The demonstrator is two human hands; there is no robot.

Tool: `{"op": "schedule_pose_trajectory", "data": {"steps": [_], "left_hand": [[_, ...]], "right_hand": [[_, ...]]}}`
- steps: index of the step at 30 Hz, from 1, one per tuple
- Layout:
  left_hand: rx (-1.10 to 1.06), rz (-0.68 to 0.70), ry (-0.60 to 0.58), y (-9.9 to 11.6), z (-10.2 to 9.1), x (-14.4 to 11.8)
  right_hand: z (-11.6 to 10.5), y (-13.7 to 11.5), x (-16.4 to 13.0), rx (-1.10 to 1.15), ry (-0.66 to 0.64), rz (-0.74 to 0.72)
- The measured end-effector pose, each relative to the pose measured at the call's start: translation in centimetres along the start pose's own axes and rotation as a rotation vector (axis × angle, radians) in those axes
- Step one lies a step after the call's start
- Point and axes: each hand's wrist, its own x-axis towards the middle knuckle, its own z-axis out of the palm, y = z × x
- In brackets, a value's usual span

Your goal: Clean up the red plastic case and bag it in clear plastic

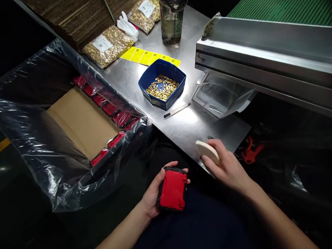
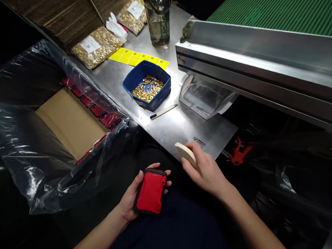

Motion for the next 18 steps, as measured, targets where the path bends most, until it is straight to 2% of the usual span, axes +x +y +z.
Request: {"op": "schedule_pose_trajectory", "data": {"steps": [1, 3, 5, 7, 12, 16, 18], "left_hand": [[0.013, 0.000, -0.019, 0.0, 0.2, 0.0], [0.048, -0.006, -0.067, 0.2, 0.8, 0.1], [0.104, -0.014, -0.123, 0.4, 1.8, 0.2], [0.181, -0.030, -0.179, 0.6, 3.2, 0.3], [0.341, -0.131, -0.249, 0.1, 6.7, 0.6], [0.406, -0.180, -0.152, -1.5, 8.3, 0.6], [0.464, -0.191, -0.074, -2.4, 8.7, 0.5]], "right_hand": [[-0.2, -0.7, -2.1, 0.154, -0.010, 0.057], [-0.7, -2.1, -6.0, 0.320, -0.073, 0.063], [-1.0, -3.4, -9.0, 0.323, -0.092, -0.012], [-1.2, -4.3, -11.1, 0.248, -0.050, -0.072], [-1.3, -4.9, -13.5, 0.016, 0.058, -0.198], [-0.2, -5.0, -14.3, -0.185, 0.151, -0.323], [0.6, -5.2, -14.5, -0.214, 0.186, -0.329]]}}
